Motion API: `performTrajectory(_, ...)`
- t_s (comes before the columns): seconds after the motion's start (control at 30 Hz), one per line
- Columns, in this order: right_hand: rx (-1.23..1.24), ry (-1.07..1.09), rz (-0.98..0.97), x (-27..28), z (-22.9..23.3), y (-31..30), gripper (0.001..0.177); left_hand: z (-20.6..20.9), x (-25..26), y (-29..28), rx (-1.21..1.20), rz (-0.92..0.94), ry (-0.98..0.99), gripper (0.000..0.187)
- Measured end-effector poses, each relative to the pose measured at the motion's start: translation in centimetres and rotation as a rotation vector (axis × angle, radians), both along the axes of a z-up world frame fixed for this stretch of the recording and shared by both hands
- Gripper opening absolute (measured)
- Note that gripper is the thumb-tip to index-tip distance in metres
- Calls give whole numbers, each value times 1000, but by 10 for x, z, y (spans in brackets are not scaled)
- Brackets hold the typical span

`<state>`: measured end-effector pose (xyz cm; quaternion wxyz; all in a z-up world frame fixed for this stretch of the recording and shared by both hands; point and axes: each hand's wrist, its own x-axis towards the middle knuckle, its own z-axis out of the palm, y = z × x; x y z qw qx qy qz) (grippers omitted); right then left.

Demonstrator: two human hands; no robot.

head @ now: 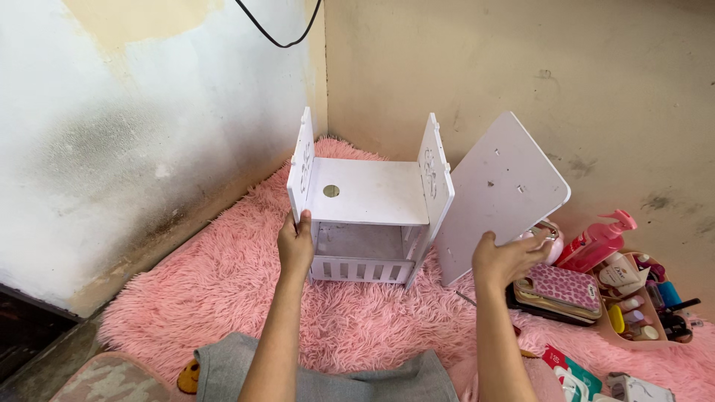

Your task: The person disassembles a white plastic side table by removing the top panel and then using a screwdriver to unscrew fasteners from the side panels. The person removes multiple screws from each side panel and sets them aside on the rug.

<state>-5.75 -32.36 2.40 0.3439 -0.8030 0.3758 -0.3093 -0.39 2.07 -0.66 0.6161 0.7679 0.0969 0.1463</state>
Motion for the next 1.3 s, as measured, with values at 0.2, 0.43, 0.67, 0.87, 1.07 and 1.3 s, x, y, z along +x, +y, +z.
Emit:
performTrajectory(0.2,63,-524,412,-2,22,60,80,7,-2,4,-3,2,-106,48)
performTrajectory(0.43,258,-453,743,9,10,89,64,15,-4,5,11,-13,19,43)
performTrajectory(0.67,143,-287,597,14,1,96,43,8,-1,0,-23,23,-117,40)
performTrajectory(0.87,174,-126,493,7,10,107,41,12,3,1,-15,25,12,37)
performTrajectory(1.07,126,-183,457,1,6,111,41,16,9,3,28,49,-62,37)
performTrajectory(1.3,376,-132,449,-4,0,128,34,19,27,9,-84,41,47,36)
